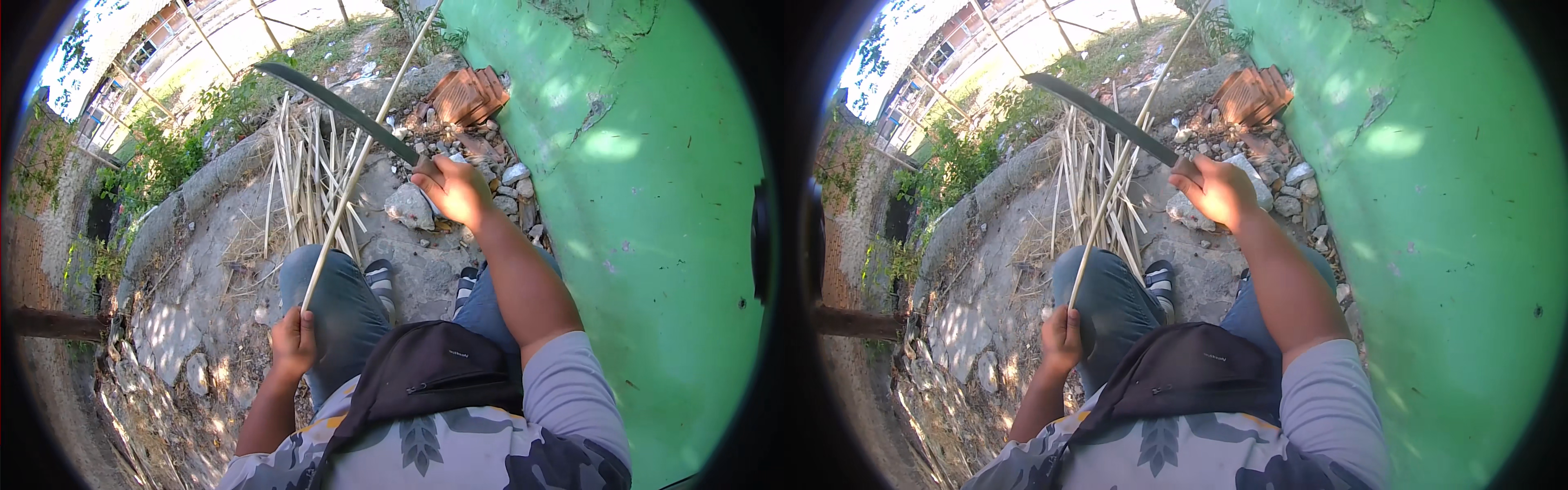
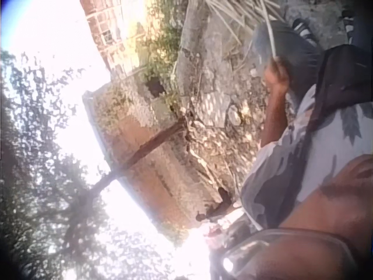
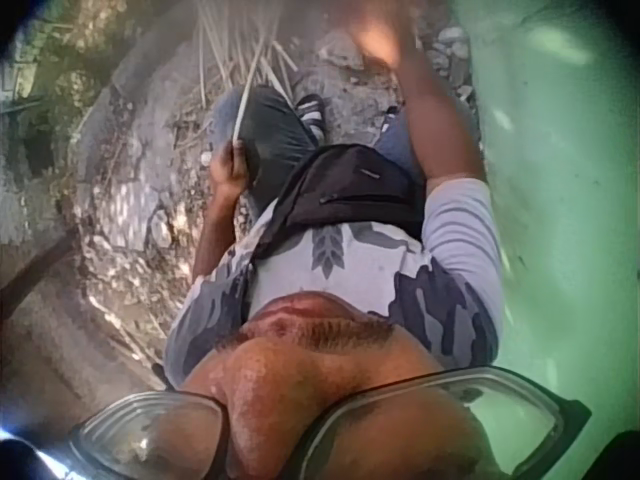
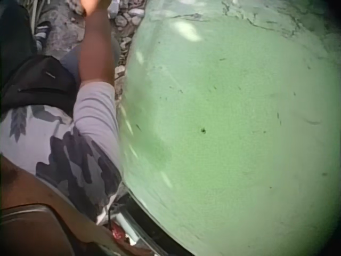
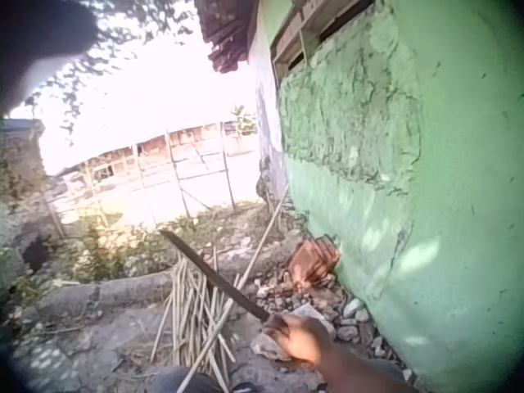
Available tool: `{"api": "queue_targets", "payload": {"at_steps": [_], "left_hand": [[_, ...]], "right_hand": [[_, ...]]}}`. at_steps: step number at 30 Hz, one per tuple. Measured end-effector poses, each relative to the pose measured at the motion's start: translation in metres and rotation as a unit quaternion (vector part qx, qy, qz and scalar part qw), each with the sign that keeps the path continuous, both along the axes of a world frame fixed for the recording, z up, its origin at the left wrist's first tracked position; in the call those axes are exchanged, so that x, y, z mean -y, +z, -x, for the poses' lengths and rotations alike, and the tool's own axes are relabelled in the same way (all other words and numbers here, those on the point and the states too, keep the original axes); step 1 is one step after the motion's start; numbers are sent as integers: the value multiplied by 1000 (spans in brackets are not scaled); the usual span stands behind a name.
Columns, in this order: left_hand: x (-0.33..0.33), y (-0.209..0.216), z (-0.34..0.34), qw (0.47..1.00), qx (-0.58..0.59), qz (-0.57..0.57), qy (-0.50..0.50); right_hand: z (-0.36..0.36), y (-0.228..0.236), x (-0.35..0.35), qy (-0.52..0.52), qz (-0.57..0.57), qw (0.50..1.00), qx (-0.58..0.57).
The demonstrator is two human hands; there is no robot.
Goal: The person picks up a machete and a bamboo stick, then repeatedly scrapes the bamboo stick using the blade of the machete.
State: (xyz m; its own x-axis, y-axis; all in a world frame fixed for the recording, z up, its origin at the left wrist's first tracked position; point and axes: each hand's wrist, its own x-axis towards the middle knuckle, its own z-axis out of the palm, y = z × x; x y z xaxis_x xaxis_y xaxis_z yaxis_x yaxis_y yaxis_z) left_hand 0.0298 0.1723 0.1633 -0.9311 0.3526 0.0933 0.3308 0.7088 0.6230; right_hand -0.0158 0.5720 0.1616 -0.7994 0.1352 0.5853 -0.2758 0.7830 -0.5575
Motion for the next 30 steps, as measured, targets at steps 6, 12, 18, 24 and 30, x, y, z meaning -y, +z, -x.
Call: {"api": "queue_targets", "payload": {"at_steps": [6, 12, 18, 24, 30], "left_hand": [[8, -7, 1, 1000, 20, 2, 7], [1, 0, -1, 999, -26, 32, -13], [-1, -4, -6, 999, -20, -22, 13], [3, -9, -5, 1000, -27, -6, 10], [-1, -3, -5, 999, 3, 18, 32]], "right_hand": [[-18, 15, 14, 34, -7, 998, 48], [-23, 16, 45, 122, -237, 963, 45], [-7, 11, 12, 13, -49, 996, 73], [-16, 7, 17, 54, -69, 993, 74], [-20, 19, 43, 150, -216, 962, 65]]}}
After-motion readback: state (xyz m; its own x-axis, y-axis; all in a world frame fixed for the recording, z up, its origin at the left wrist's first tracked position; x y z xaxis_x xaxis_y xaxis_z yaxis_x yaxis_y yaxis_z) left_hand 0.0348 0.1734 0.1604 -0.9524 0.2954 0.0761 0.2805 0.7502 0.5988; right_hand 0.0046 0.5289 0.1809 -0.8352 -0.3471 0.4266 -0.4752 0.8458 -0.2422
